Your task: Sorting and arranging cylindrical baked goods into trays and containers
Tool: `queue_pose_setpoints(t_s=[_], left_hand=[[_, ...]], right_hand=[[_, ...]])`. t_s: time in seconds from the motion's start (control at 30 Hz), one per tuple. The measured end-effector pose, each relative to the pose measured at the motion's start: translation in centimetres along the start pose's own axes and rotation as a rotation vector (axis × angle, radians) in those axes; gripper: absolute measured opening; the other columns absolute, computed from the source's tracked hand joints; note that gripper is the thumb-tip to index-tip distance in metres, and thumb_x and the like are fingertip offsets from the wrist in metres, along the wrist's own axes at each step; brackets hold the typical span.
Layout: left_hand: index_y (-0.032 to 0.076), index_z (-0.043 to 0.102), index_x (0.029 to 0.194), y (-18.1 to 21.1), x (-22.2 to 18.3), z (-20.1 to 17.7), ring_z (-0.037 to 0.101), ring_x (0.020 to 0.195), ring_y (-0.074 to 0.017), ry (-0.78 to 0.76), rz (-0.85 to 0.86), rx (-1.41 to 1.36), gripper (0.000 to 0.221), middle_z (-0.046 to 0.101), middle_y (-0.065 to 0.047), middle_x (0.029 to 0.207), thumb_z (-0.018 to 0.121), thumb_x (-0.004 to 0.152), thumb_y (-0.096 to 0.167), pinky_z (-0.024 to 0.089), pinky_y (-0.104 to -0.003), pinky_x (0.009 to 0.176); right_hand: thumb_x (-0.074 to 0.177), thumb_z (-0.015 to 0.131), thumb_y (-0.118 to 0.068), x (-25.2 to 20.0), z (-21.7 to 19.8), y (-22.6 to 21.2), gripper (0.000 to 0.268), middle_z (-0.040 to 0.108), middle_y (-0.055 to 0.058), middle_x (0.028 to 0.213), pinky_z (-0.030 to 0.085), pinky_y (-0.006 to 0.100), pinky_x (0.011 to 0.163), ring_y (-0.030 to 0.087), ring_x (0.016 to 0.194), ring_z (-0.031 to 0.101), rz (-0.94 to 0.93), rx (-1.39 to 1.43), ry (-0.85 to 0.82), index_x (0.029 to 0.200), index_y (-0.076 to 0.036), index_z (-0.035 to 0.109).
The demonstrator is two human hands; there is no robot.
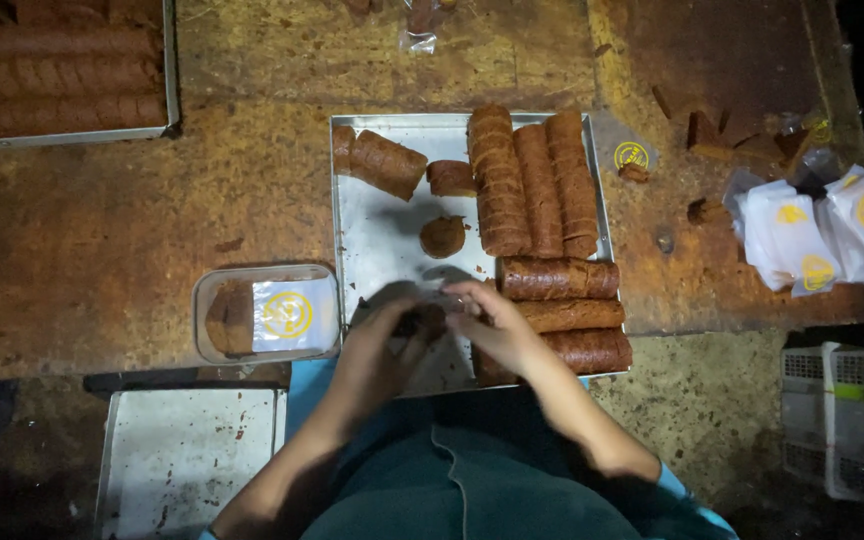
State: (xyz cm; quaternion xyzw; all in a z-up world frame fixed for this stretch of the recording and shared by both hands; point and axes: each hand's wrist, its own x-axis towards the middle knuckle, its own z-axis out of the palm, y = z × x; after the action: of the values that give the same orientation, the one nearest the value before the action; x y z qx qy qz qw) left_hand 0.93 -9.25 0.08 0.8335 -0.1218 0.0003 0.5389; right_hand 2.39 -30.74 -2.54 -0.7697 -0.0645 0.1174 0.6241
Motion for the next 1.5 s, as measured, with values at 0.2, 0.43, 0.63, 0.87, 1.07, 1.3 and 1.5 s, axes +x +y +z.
queue_pose_setpoints(t_s=[0.2, 0.43, 0.63, 0.87, 1.07, 1.3, 1.5], left_hand=[[0.022, 0.076, 0.090, -3.5, -0.9, 1.7, 0.076, 0.095, -0.0307, -0.100, -0.127, -0.157, 0.012, 0.078, -0.005, 0.092, 0.082, 0.084, 0.013, 0.060, -0.041, 0.080], [0.002, 0.069, 0.095, -1.9, 0.3, -7.6, 0.059, 0.122, -0.0410, 0.070, -0.231, 0.443, 0.017, 0.065, -0.024, 0.123, 0.073, 0.094, 0.019, 0.052, -0.048, 0.102], [0.019, 0.064, 0.096, -5.8, -1.9, -7.3, 0.074, 0.090, -0.0409, -0.046, -0.380, 0.494, 0.005, 0.073, -0.016, 0.087, 0.066, 0.093, 0.023, 0.058, -0.052, 0.078], [0.014, 0.078, 0.103, -6.8, -2.3, -7.4, 0.073, 0.087, -0.0286, 0.189, -0.169, 0.298, 0.016, 0.074, -0.008, 0.094, 0.068, 0.091, 0.011, 0.057, -0.039, 0.078], [0.008, 0.068, 0.114, -1.3, -0.2, -4.7, 0.063, 0.125, -0.0278, 0.101, -0.071, -0.056, 0.039, 0.067, -0.014, 0.132, 0.054, 0.082, -0.010, 0.044, -0.038, 0.113], [0.002, 0.048, 0.150, -2.8, -0.5, -4.0, 0.052, 0.138, -0.0396, 0.109, 0.141, 0.360, 0.057, 0.051, -0.024, 0.152, 0.051, 0.093, 0.000, 0.046, -0.046, 0.112], [0.002, 0.041, 0.154, -2.2, -2.3, -3.5, 0.052, 0.144, -0.0330, -0.057, 0.383, 0.314, 0.065, 0.044, -0.019, 0.161, 0.058, 0.092, -0.010, 0.043, -0.040, 0.119]], right_hand=[[0.086, 0.082, -0.017, -1.2, -1.0, -2.1, 0.012, 0.077, 0.013, 0.086, 0.054, 0.046, 0.087, 0.025, 0.088, 0.071, 0.087, -0.121, -0.258, 0.088, -0.006, 0.078], [0.093, 0.068, 0.001, 6.1, -4.1, -4.0, 0.019, 0.071, 0.015, 0.101, 0.056, 0.038, 0.086, 0.024, 0.086, 0.071, -0.248, 0.124, 0.332, 0.112, -0.003, 0.067], [0.084, 0.074, -0.020, 10.8, -1.7, -3.1, 0.047, 0.074, 0.015, 0.119, 0.054, 0.051, 0.096, 0.038, 0.114, 0.068, -0.209, -0.938, -0.166, 0.130, -0.014, 0.068], [0.091, 0.063, -0.014, 10.9, 0.5, -6.9, 0.050, 0.061, 0.016, 0.119, 0.061, 0.038, 0.073, 0.035, 0.094, 0.069, 0.239, -0.682, -0.178, 0.139, -0.016, 0.045], [0.094, 0.067, -0.016, 4.8, 4.4, -7.3, 0.028, 0.065, 0.008, 0.108, 0.055, 0.030, 0.075, 0.022, 0.092, 0.063, -0.173, -0.148, -0.181, 0.118, -0.016, 0.054], [0.078, 0.079, -0.005, 3.6, 5.1, -9.5, 0.052, 0.059, 0.015, 0.110, 0.047, 0.040, 0.084, 0.030, 0.103, 0.056, -0.547, -0.381, -0.172, 0.127, -0.006, 0.060], [0.084, 0.072, 0.009, 3.7, 4.9, -6.5, 0.026, 0.065, 0.011, 0.090, 0.053, 0.030, 0.062, 0.021, 0.072, 0.063, -0.361, -0.222, -0.019, 0.093, -0.008, 0.055]])
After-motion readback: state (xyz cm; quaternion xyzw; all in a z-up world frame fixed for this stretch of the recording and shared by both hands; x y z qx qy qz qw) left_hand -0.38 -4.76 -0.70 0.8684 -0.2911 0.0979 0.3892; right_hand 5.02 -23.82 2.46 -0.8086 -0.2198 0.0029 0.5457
